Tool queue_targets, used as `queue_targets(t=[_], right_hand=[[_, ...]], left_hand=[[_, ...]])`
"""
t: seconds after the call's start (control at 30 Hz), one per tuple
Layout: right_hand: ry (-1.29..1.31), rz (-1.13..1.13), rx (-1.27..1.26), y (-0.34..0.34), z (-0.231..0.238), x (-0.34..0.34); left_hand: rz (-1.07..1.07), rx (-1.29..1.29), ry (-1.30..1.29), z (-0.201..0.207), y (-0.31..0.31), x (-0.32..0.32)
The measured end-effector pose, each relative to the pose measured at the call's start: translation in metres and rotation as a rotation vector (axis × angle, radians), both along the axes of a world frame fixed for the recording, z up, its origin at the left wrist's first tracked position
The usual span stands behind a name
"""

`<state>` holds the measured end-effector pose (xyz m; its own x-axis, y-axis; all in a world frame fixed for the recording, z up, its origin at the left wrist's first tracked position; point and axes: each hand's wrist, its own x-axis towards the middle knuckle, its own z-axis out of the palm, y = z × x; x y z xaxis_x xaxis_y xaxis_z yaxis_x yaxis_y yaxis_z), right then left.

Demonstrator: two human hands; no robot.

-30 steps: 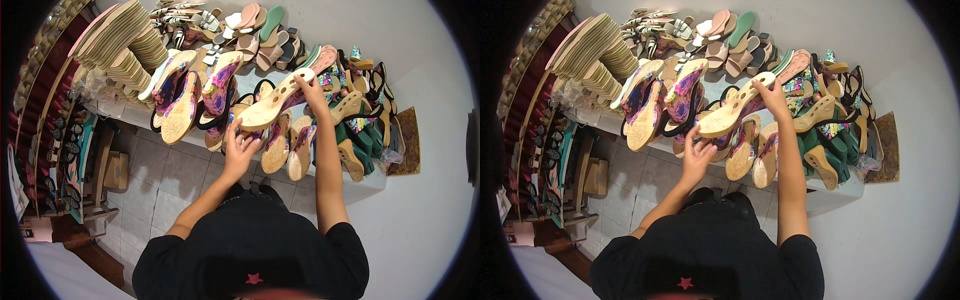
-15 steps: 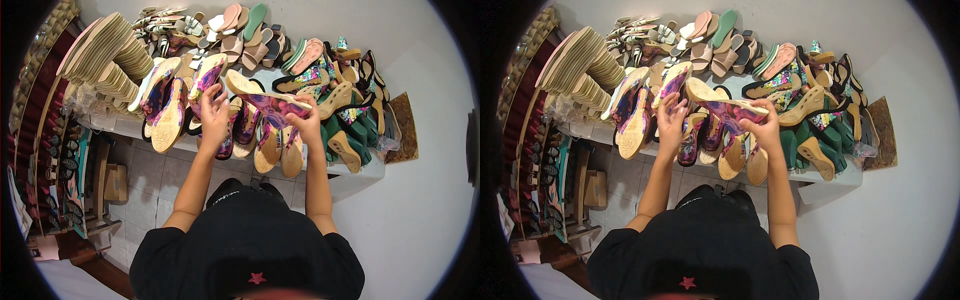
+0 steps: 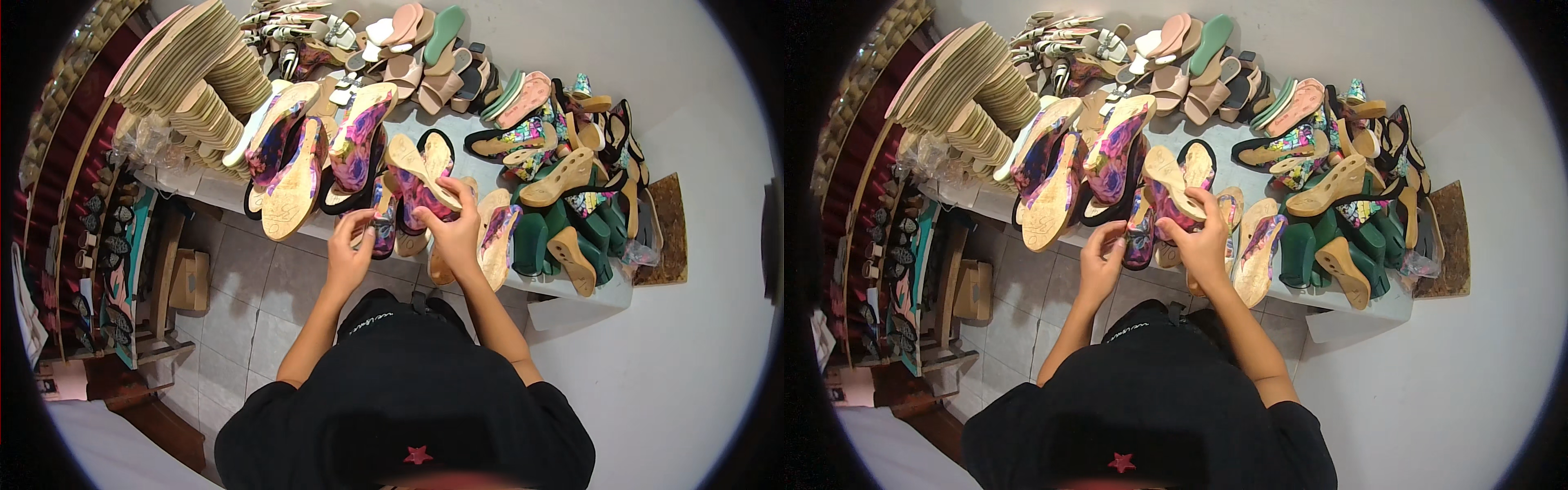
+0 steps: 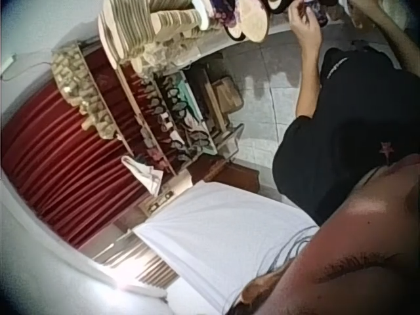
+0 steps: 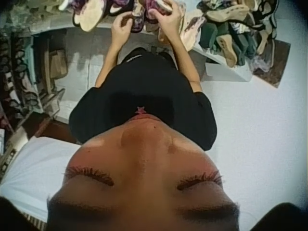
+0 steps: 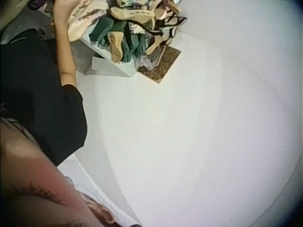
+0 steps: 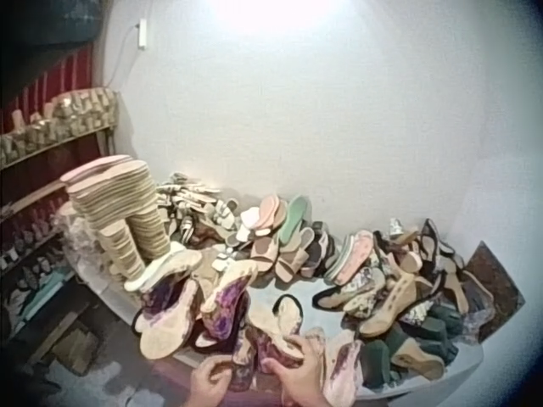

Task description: Sorting and organizing high-heeled shoes and shoe lasts on a production workbench.

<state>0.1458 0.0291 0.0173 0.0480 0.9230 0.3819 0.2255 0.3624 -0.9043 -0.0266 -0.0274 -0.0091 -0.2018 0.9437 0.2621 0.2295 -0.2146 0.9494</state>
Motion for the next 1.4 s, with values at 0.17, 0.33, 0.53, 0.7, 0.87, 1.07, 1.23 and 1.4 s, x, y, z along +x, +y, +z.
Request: queue_targets(t=[0.17, 0.33, 0.53, 0.7, 0.87, 1.07, 1.23, 1.4], right_hand=[[-0.074, 0.096, -0.139, -0.003, 0.023, -0.017], [-0.237, 0.148, -0.043, 0.001, 0.027, -0.027], [-0.315, 0.045, 0.015, 0.005, 0.035, -0.01], [-0.048, 0.055, -0.012, 0.033, 0.035, 0.053], [0.166, 0.038, 0.113, 0.052, 0.034, 0.108], [0.743, 0.016, 0.224, 0.055, 0.017, 0.115], [0.699, -0.059, 0.133, 0.054, -0.006, 0.128], [0.704, 0.035, 0.061, 0.065, -0.017, 0.142]], left_hand=[[-0.056, -0.04, 0.16, -0.017, -0.006, 0.002], [-0.032, -0.036, 0.202, -0.026, -0.003, 0.0], [-0.032, 0.001, 0.21, -0.024, -0.005, 0.0], [-0.054, -0.012, 0.177, -0.023, -0.009, -0.005], [-0.086, -0.015, 0.209, -0.022, -0.007, -0.004], [0.009, -0.07, 0.458, -0.036, 0.003, 0.016], [0.064, -0.023, 0.42, -0.052, 0.009, 0.024], [0.133, 0.006, 0.44, -0.056, 0.008, 0.033]])
